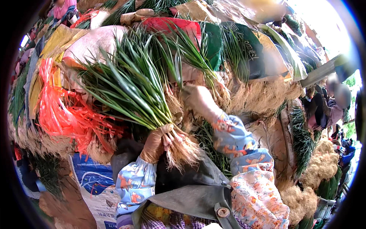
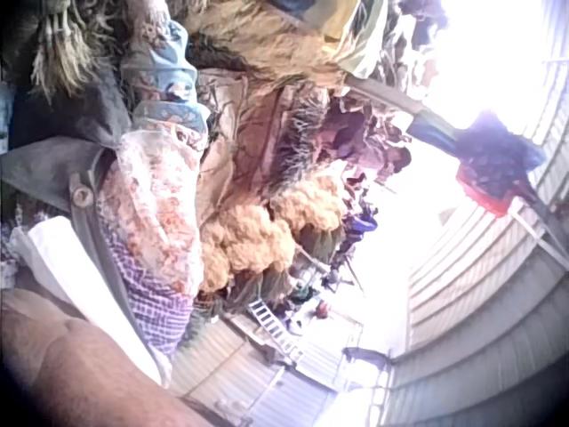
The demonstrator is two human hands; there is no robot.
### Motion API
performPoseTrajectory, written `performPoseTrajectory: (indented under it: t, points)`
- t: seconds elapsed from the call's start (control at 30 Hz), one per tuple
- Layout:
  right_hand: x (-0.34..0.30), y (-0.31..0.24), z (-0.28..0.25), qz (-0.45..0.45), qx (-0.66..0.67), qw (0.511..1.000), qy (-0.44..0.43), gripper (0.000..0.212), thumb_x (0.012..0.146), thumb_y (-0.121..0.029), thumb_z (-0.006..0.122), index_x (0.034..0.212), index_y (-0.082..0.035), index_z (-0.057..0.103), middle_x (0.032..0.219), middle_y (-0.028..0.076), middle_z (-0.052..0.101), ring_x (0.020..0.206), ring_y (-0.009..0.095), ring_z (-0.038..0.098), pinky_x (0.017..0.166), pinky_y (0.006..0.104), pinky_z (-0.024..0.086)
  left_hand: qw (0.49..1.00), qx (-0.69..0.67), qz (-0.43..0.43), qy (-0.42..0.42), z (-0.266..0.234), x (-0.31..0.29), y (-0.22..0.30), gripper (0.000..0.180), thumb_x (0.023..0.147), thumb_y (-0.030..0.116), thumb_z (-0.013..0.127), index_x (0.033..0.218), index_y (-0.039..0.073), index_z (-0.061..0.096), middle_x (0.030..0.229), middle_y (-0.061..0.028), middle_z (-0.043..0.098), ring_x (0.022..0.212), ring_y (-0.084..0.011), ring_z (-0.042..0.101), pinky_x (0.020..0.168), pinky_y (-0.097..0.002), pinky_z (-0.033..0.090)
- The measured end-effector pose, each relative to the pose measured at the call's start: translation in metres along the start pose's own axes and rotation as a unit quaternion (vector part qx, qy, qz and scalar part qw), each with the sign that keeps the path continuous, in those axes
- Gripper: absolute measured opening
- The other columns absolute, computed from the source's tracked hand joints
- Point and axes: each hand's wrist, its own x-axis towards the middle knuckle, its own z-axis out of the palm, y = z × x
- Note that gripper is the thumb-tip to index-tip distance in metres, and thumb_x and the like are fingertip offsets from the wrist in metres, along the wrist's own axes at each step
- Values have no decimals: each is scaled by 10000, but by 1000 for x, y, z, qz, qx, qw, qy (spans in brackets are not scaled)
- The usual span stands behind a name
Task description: The person bundles bunches of green onions with a red tie and sorts them into piles while sitting on the floor.
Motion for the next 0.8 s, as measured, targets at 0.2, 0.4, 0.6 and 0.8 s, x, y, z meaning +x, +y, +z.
performPoseTrajectory:
  t: [0.2, 0.4, 0.6, 0.8]
  points:
    - [-37, -41, 22, -102, -49, 990, 85, 149, 767, -200, 540, 763, -51, 538, 699, 174, 578, 669, 363, 571, 601, 431, 449, 993, 12, 6, 118, 9, -5, 1, 281, 827, 198, 555, 598, 36, 534, 476, -76, 502, 458, -189, 543, 544, -283, 503]
    - [-19, 6, 45, 22, -36, 989, 145, 173, 762, -253, 553, 750, -80, 548, 654, 148, 580, 628, 349, 575, 582, 434, 453, 983, -95, 75, 138, 38, -13, 4, 229, 815, 201, 549, 781, -26, 555, 750, -152, 592, 525, -153, 548, 440, -216, 446]
    - [-61, 49, 4, -214, -161, 910, -317, 179, 802, -227, 525, 807, -65, 602, 759, 86, 638, 650, 226, 624, 593, 323, 512, 993, -85, 70, 37, -5, -12, -2, 292, 783, 282, 591, 783, -10, 571, 689, -102, 585, 653, -182, 571, 689, -307, 485]
    - [26, 55, -65, 42, -357, 921, 148, 168, 756, -238, 600, 792, -77, 574, 690, 91, 624, 648, 287, 615, 570, 380, 483, 983, -158, 58, -68, 22, 0, -3, 447, 772, 251, 602, 1096, -31, 480, 806, -78, 556, 747, -210, 553, 788, -360, 452]
